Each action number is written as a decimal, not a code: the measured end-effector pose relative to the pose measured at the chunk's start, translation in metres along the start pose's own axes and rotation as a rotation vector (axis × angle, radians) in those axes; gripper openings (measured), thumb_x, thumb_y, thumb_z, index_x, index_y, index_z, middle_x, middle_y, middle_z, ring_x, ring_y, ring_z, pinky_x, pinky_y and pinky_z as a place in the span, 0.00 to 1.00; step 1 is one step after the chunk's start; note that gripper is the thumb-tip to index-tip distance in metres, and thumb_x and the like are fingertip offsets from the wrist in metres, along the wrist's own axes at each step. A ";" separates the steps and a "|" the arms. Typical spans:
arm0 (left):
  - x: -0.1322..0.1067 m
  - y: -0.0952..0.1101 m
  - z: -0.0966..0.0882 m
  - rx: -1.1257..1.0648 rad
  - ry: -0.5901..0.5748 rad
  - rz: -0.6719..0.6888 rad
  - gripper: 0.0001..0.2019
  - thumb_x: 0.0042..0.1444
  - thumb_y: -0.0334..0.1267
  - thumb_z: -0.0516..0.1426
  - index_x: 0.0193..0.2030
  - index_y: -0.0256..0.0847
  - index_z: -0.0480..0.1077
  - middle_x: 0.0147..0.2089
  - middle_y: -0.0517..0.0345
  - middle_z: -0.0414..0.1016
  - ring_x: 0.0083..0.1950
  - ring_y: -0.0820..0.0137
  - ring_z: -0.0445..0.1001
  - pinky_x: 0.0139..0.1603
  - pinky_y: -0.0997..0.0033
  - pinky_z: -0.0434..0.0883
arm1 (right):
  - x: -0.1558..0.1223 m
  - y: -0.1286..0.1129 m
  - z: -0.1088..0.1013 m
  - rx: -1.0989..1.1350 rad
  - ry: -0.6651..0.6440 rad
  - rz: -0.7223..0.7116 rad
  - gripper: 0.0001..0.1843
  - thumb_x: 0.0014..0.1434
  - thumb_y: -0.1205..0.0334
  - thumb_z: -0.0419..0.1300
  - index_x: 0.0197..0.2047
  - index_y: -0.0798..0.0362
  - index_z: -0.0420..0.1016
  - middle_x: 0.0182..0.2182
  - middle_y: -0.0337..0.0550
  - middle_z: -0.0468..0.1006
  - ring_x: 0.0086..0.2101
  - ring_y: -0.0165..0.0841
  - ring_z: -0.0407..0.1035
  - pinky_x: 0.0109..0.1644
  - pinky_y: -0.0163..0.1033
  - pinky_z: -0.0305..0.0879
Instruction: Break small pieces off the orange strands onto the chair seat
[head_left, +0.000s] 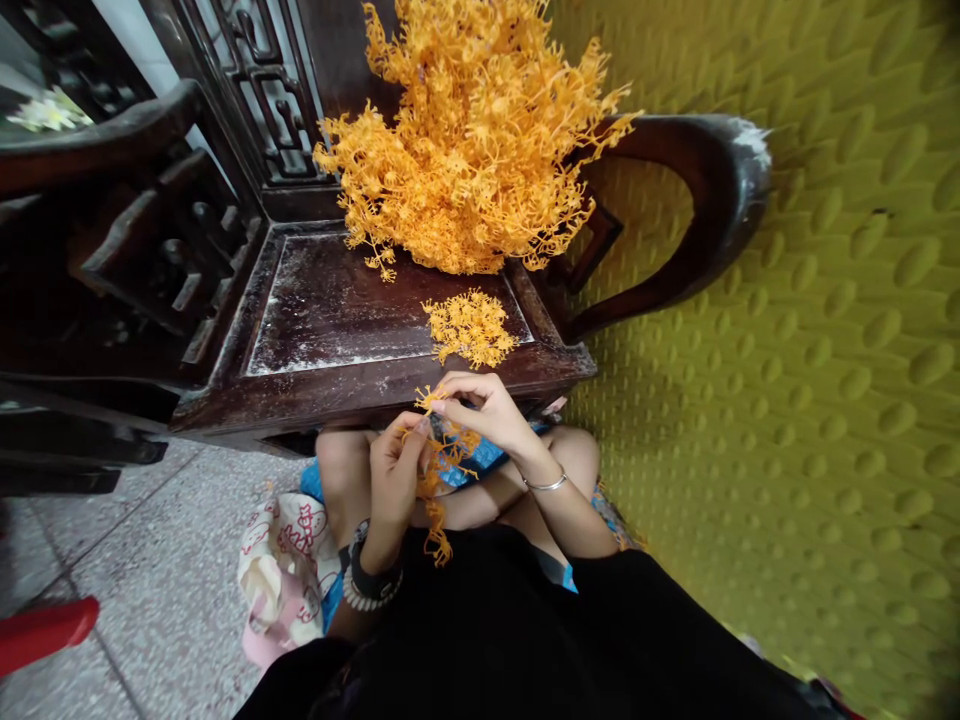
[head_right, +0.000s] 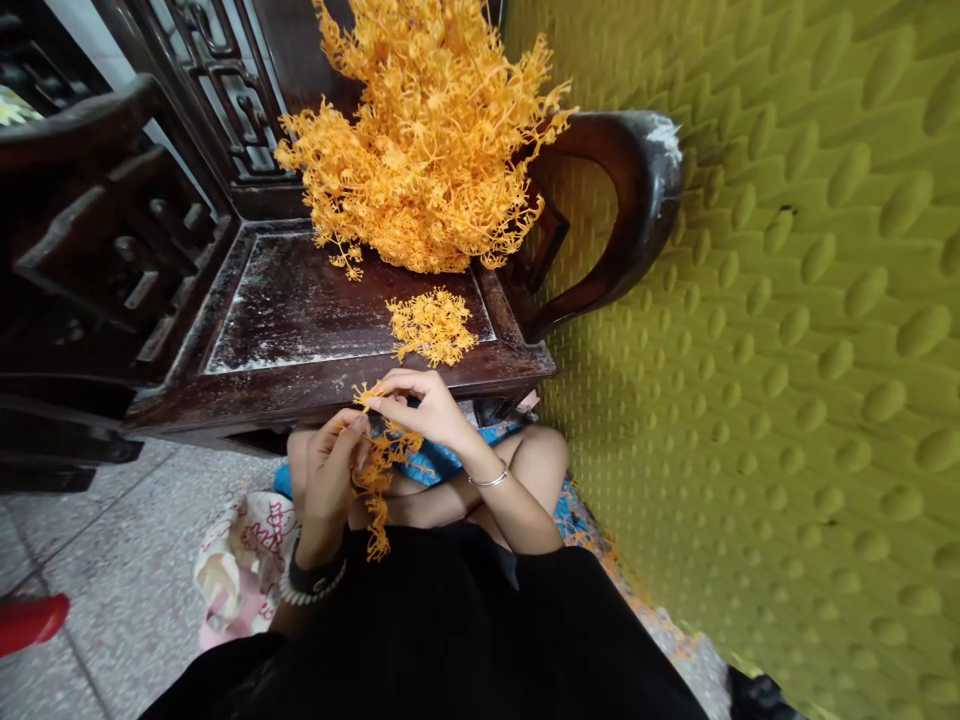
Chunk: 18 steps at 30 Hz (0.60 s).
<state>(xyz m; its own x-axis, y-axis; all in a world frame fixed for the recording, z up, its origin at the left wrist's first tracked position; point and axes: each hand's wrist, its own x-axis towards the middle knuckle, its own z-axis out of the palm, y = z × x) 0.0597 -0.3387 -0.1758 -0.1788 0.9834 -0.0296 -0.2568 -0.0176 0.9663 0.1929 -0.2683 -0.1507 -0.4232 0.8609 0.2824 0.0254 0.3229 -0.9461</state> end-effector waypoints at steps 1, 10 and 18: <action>0.001 -0.003 0.001 -0.031 -0.022 -0.032 0.15 0.56 0.46 0.59 0.24 0.40 0.66 0.17 0.67 0.54 0.18 0.78 0.50 0.19 0.77 0.50 | -0.002 0.000 0.002 -0.020 0.029 -0.022 0.10 0.56 0.58 0.63 0.28 0.55 0.76 0.27 0.40 0.75 0.27 0.27 0.66 0.32 0.35 0.64; -0.021 0.001 0.004 -0.083 -0.020 -0.045 0.18 0.57 0.48 0.58 0.23 0.40 0.63 0.20 0.65 0.55 0.22 0.76 0.52 0.21 0.76 0.53 | -0.004 -0.007 0.007 -0.415 0.617 -0.318 0.08 0.60 0.64 0.57 0.32 0.53 0.77 0.30 0.44 0.78 0.33 0.33 0.72 0.39 0.41 0.69; -0.023 0.011 0.011 -0.209 0.097 0.046 0.17 0.58 0.44 0.57 0.22 0.40 0.60 0.18 0.67 0.52 0.18 0.79 0.49 0.19 0.78 0.55 | 0.046 0.007 -0.075 -0.804 0.456 -0.185 0.12 0.63 0.63 0.52 0.42 0.55 0.76 0.36 0.49 0.75 0.38 0.37 0.71 0.43 0.41 0.66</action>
<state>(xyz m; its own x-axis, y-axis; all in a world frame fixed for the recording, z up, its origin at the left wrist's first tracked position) 0.0717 -0.3590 -0.1619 -0.2831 0.9588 -0.0211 -0.4352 -0.1088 0.8937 0.2411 -0.1970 -0.1320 -0.0923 0.7847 0.6130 0.6828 0.4980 -0.5347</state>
